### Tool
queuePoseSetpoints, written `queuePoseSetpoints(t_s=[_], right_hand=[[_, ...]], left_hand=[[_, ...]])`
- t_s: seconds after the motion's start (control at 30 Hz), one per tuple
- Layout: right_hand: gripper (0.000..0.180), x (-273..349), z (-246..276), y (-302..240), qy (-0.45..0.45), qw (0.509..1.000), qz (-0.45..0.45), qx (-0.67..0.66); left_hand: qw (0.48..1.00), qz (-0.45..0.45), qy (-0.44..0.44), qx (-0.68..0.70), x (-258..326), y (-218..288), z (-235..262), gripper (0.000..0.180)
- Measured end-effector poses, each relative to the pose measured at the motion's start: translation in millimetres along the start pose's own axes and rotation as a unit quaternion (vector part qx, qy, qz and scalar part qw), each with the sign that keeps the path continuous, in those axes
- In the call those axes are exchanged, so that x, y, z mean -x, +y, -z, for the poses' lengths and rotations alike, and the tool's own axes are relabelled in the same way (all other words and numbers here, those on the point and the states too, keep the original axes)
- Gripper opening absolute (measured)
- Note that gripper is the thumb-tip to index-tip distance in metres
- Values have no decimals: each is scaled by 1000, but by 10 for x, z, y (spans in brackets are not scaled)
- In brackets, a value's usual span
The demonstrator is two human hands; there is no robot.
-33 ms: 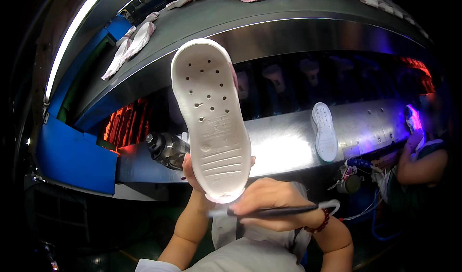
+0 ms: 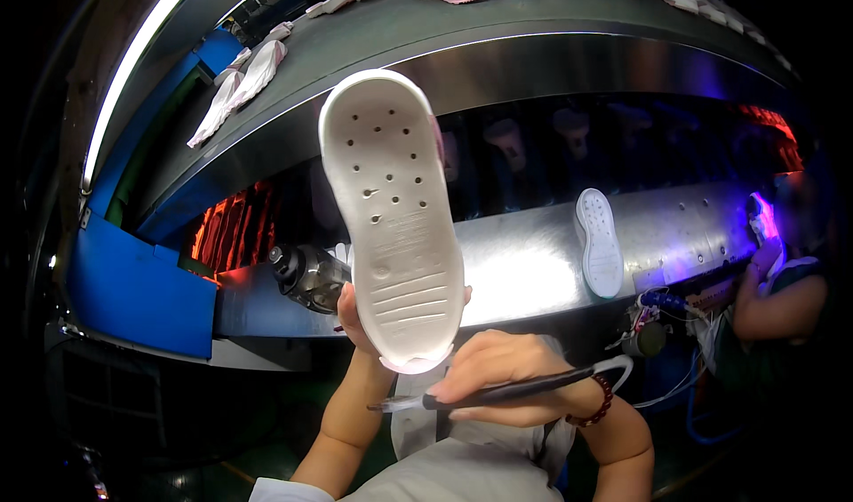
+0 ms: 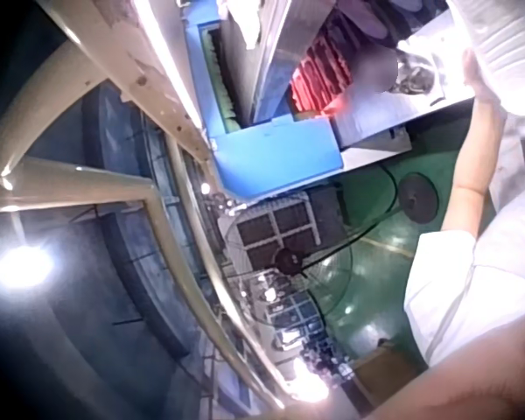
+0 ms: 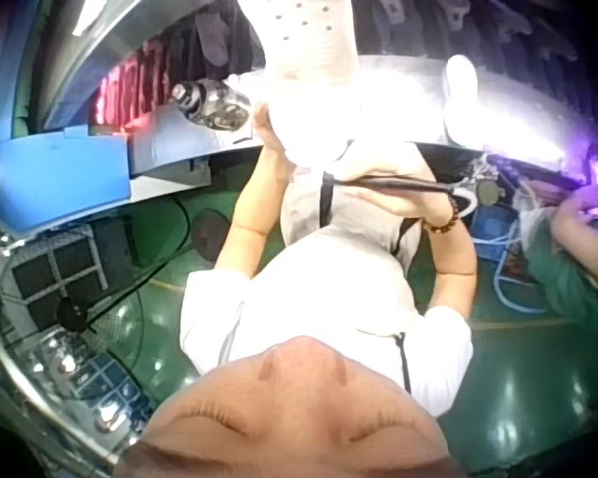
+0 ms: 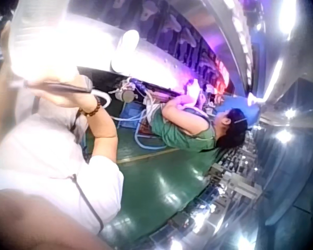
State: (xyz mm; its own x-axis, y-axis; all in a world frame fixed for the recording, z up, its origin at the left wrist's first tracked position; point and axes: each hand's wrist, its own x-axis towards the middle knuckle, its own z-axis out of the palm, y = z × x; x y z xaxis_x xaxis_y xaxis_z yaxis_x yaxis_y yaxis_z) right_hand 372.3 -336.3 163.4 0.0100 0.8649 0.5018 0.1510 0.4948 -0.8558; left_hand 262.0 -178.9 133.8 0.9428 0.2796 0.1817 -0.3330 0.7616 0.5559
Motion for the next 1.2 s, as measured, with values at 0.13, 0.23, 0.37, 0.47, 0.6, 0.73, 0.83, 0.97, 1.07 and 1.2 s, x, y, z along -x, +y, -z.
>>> queuePoseSetpoints(t_s=[0.13, 0.23, 0.37, 0.47, 0.6, 0.73, 0.83, 0.97, 1.07, 1.2], right_hand=[[20, 5, 141, 85, 49, 998, -19, 16], [20, -20, 162, 88, -51, 998, -23, 30], [17, 12, 370, 15, -130, 990, -38, 30], [18, 46, 301, 93, -88, 994, -22, 56], [16, 59, 354, -46, -160, 979, -9, 125], [15, 97, 373, -66, -141, 975, 4, 174], [17, 168, 387, -1, -164, 964, 3, 211], [16, 143, 498, -168, -217, 938, 2, 271], [16, 191, 579, -141, -158, 948, -25, 274], [14, 317, 577, -144, -222, 917, -54, 326]], left_hand=[[998, 51, -6, -31, 67, 33, 49, 74], [990, 82, 48, -108, 54, 60, -2, 72], [972, 180, 26, -150, -7, 166, -177, 71], [953, 258, 47, -154, -96, 213, -281, 70], [912, 352, 102, -182, -107, 260, -363, 66], [908, 377, 87, -159, -89, 262, -296, 65], [896, 388, 56, -208, -104, 213, -323, 66], [884, 407, 75, -219, -86, 221, -334, 68], [882, 404, 71, -233, -81, 265, -365, 70], [881, 406, 84, -226, -47, 266, -393, 69]])
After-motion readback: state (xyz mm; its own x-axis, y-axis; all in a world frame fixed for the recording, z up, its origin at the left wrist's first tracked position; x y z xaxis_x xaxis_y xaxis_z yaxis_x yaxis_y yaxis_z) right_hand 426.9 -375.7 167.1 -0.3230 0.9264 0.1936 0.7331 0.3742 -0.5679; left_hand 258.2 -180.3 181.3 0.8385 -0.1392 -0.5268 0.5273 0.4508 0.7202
